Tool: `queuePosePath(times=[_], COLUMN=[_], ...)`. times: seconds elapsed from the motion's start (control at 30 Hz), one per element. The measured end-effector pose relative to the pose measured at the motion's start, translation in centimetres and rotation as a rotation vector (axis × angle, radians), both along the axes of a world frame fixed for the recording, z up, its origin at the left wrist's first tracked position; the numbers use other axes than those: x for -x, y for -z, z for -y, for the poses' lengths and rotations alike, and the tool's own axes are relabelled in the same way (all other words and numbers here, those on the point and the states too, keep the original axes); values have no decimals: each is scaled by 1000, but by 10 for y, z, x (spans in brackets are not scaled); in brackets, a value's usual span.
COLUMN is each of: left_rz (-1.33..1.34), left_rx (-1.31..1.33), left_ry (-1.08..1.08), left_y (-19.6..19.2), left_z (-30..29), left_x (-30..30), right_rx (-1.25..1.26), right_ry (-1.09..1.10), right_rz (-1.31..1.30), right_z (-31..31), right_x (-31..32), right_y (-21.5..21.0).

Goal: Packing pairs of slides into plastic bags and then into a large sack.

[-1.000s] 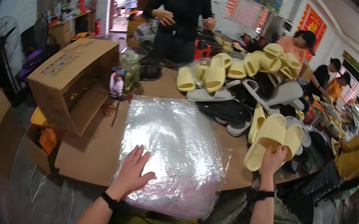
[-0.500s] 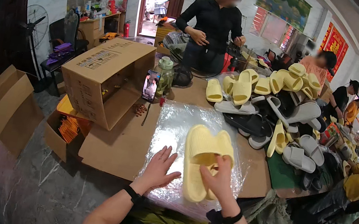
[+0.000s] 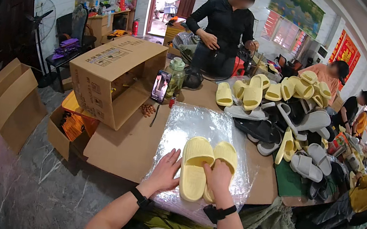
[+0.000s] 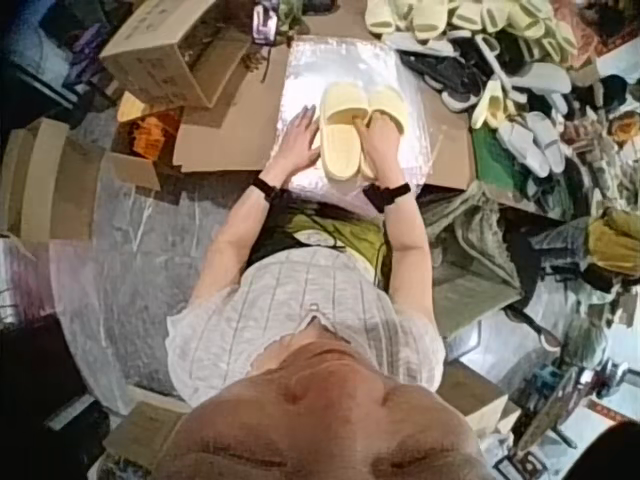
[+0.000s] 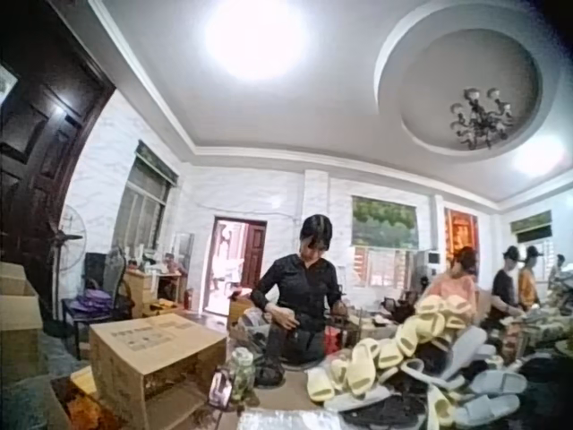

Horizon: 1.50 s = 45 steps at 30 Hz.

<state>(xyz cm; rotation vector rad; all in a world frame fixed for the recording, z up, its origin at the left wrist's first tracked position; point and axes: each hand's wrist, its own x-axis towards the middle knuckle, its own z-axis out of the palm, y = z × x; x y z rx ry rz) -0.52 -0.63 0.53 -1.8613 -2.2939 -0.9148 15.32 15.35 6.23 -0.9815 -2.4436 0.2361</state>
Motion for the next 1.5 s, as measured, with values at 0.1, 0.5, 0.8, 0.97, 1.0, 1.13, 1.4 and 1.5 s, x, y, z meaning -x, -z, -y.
queuePosePath(times=[0.1,0.5,0.8,0.97,1.0,1.13,1.4,1.5], left_rz=[17,190,355,228,190,108,-106,-69], left_rx=[-4,-16,218,328,336,266,41,31], left_ry=[-25,17,214,262,260,198,286,309], left_y=[-3,-1,-14,-20,-24,-46,-41,-39], left_z=[-1,3,9,5,5,20,25,24], left_x=[-4,6,33,39,38,22,-4,-8], right_rx=[81,90,133,368,391,533,256,323], right_ry=[0,311,257,202,180,228,168,165], right_rz=[15,-167,-427,-853,-986,-870,-798,-830], right_z=[-11,-33,13,32,31,48,56,56], right_x=[4,-90,-157,-170,-171,-173,-168,-167], right_y=[12,23,43,48,53,24,23,28])
